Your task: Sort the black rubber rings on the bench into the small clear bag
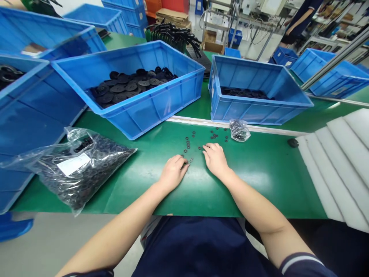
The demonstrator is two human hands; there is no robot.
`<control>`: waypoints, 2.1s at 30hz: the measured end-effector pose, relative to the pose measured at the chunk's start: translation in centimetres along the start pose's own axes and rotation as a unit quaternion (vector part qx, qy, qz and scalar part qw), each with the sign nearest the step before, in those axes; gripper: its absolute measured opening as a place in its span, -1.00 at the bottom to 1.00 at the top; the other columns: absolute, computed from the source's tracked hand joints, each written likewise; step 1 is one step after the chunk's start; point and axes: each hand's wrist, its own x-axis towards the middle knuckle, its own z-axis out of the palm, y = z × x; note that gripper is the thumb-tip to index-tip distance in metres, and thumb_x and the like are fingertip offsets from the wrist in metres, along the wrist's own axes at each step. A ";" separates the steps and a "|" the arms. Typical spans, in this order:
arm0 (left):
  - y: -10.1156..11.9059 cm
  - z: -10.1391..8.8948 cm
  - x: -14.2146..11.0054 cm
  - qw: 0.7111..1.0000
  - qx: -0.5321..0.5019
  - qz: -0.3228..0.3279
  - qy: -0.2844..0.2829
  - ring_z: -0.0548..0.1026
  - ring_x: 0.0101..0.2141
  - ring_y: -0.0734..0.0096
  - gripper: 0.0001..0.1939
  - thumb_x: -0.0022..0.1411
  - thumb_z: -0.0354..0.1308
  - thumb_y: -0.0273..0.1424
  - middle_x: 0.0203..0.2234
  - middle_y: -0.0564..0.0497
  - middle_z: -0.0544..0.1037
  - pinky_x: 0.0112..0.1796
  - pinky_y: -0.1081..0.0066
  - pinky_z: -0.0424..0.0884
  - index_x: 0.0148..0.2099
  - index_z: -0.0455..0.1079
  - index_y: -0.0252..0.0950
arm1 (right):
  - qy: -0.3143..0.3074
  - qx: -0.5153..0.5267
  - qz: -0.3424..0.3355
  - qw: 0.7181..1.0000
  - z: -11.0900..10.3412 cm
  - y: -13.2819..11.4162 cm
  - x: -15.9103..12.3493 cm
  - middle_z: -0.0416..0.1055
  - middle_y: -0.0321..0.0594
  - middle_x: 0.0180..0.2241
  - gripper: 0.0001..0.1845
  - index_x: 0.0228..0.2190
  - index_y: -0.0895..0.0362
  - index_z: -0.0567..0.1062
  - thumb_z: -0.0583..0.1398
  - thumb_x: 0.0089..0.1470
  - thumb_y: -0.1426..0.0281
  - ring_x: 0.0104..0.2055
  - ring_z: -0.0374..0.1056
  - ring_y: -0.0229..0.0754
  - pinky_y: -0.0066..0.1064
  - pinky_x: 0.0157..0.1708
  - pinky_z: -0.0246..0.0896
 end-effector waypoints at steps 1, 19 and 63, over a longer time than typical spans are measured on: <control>-0.2 -0.3 -0.1 1.000 -0.015 -0.004 0.010 0.48 -0.26 0.27 -0.84 0.39 0.06 -0.35 -0.32 -0.09 0.50 -0.20 0.29 0.43 -0.19 0.43 -0.30 | 0.022 0.018 -0.003 1.000 -0.1 0.4 -1.1 0.46 0.01 -0.03 -0.66 0.00 0.16 0.53 0.05 0.32 0.39 0.01 0.27 0.03 -0.12 0.02 0.18; -1.5 -1.4 0.4 0.999 -0.036 -0.016 0.010 0.51 -0.24 0.28 -0.82 0.37 0.09 -0.29 -0.29 -0.09 0.52 -0.18 0.28 0.46 -0.14 0.43 -0.28 | -0.033 0.053 -0.023 0.998 0.2 0.4 -3.3 0.48 -0.10 -0.24 -0.84 -0.24 0.11 0.57 0.16 0.27 0.39 -0.15 0.32 -0.06 -0.24 -0.08 0.23; -1.2 -1.1 -0.1 1.000 -0.006 -0.015 0.007 0.51 -0.29 0.33 -0.86 0.37 0.08 -0.37 -0.33 -0.05 0.52 -0.24 0.36 0.45 -0.19 0.45 -0.28 | -0.076 0.009 -0.076 0.994 2.0 -1.8 -1.2 0.49 -0.04 -0.12 -0.67 0.02 0.17 0.54 0.08 0.32 0.44 -0.06 0.24 -0.02 -0.21 -0.10 0.09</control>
